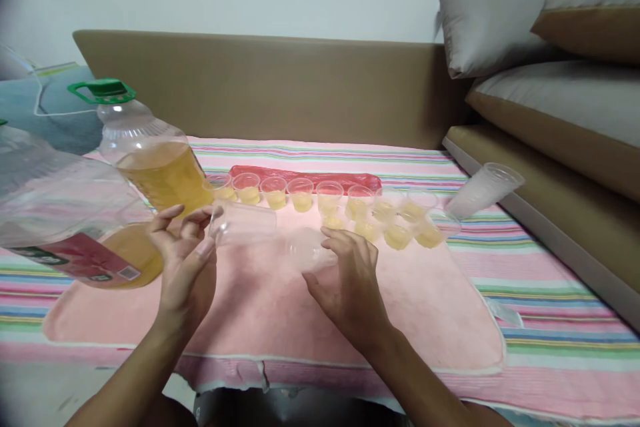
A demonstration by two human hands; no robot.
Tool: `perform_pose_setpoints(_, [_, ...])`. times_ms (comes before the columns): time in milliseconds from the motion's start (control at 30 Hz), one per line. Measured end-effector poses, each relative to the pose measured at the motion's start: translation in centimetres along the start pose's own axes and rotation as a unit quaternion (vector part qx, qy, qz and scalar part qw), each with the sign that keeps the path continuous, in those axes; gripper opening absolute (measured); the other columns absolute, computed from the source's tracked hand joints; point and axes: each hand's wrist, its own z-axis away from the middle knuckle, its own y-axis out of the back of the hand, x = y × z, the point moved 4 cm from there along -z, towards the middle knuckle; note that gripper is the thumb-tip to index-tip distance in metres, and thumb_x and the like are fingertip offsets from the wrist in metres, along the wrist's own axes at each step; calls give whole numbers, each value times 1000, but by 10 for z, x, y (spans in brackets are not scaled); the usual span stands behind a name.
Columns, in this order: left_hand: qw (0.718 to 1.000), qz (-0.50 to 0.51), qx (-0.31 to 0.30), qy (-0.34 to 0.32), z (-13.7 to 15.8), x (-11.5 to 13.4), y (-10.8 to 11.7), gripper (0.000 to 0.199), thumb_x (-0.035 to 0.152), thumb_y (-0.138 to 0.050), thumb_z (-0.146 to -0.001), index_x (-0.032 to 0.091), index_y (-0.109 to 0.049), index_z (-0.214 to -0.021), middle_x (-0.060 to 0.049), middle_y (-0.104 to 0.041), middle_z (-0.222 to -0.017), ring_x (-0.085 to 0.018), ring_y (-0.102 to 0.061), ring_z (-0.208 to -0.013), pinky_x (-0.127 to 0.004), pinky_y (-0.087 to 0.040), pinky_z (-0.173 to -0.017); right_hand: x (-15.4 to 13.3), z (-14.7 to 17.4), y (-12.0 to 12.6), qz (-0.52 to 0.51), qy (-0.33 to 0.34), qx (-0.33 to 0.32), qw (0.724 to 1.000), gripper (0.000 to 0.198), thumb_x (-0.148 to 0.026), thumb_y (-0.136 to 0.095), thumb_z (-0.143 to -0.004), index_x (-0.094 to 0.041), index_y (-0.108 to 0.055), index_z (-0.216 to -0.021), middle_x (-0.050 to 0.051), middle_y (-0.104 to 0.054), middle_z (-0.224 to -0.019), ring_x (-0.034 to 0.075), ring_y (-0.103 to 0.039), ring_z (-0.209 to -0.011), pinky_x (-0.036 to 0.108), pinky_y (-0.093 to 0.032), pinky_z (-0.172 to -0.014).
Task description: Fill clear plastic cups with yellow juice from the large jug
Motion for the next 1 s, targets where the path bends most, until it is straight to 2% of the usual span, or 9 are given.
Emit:
perform_pose_setpoints(100, [999, -40, -12, 4, 0, 1, 6, 60, 36, -80, -88, 38, -38, -130, -3, -56, -129, -20, -54, -130, -40, -42, -111, 3, -4, 10, -22, 7, 26, 999, 46, -29, -78, -100, -21, -49, -134, 13, -58, -137, 35, -55, -127, 56, -42, -107])
perform_pose_setpoints(200, [989, -137, -64, -6, 5, 5, 3, 60, 31, -75, -89, 38, -33, -131, -4, -53, -133, -23, -53, -132, -48, -41, -114, 16, -11, 31, -44, 10, 103, 994, 61, -31, -88, -91, -21, -49, -136, 13, -56, -134, 36, -58, -126, 57, -45, -108])
perform_pose_setpoints(300, [965, -229, -128, -10, 12, 7, -5, 63, 29, -74, -90, 38, -29, -133, -6, -48, -135, -26, -51, -136, -57, -38, -118, 42, -15, 63, -23, 2, 196, 980, 72, -37, -95, -82, -22, -49, -136, 12, -51, -133, 36, -59, -124, 54, -49, -105])
perform_pose_setpoints(433, [925, -304, -223, 32, 21, 6, -17, 64, 34, -76, -89, 34, -31, -135, -8, -44, -136, -29, -50, -138, -60, -38, -123, 91, -8, 113, 91, 4, 290, 953, 83, -51, -97, -70, -21, -48, -130, 15, -50, -135, 37, -61, -121, 51, -51, -95])
perform_pose_setpoints(600, [875, -349, -314, 116, 30, -1, -23, 75, 45, -77, -86, 33, -27, -141, -11, -43, -142, -36, -47, -142, -65, -40, -120, 162, 26, 165, 219, -132, 339, 905, 89, -70, -85, -63, -22, -44, -127, 16, -52, -134, 36, -62, -115, 53, -54, -89])
perform_pose_setpoints(700, [868, -355, -328, 120, 31, -4, -26, 76, 48, -76, -86, 33, -26, -142, -12, -42, -145, -37, -45, -144, -66, -39, -121, 190, 49, 187, 241, -202, 368, 875, 95, -76, -83, -55, -24, -41, -123, 16, -53, -132, 36, -61, -114, 54, -54, -89])
perform_pose_setpoints(800, [868, -356, -329, 112, 31, -7, -29, 76, 47, -75, -87, 32, -27, -143, -13, -42, -145, -37, -45, -144, -66, -39, -121, 204, 61, 200, 242, -237, 382, 860, 95, -79, -82, -52, -26, -39, -117, 15, -54, -131, 37, -61, -112, 55, -53, -88])
perform_pose_setpoints(900, [872, -352, -325, 103, 31, -10, -32, 76, 47, -76, -87, 32, -28, -143, -14, -43, -145, -37, -46, -143, -67, -41, -119, 210, 65, 208, 230, -267, 401, 845, 93, -74, -88, -52, -26, -35, -112, 16, -55, -127, 36, -61, -111, 54, -53, -88])
perform_pose_setpoints(1000, [872, -353, -325, 96, 31, -12, -34, 75, 50, -76, -87, 32, -29, -143, -14, -44, -145, -38, -47, -143, -67, -41, -119, 217, 67, 211, 229, -309, 416, 824, 87, -54, -96, -55, -26, -34, -110, 16, -57, -123, 33, -62, -109, 49, -52, -93])
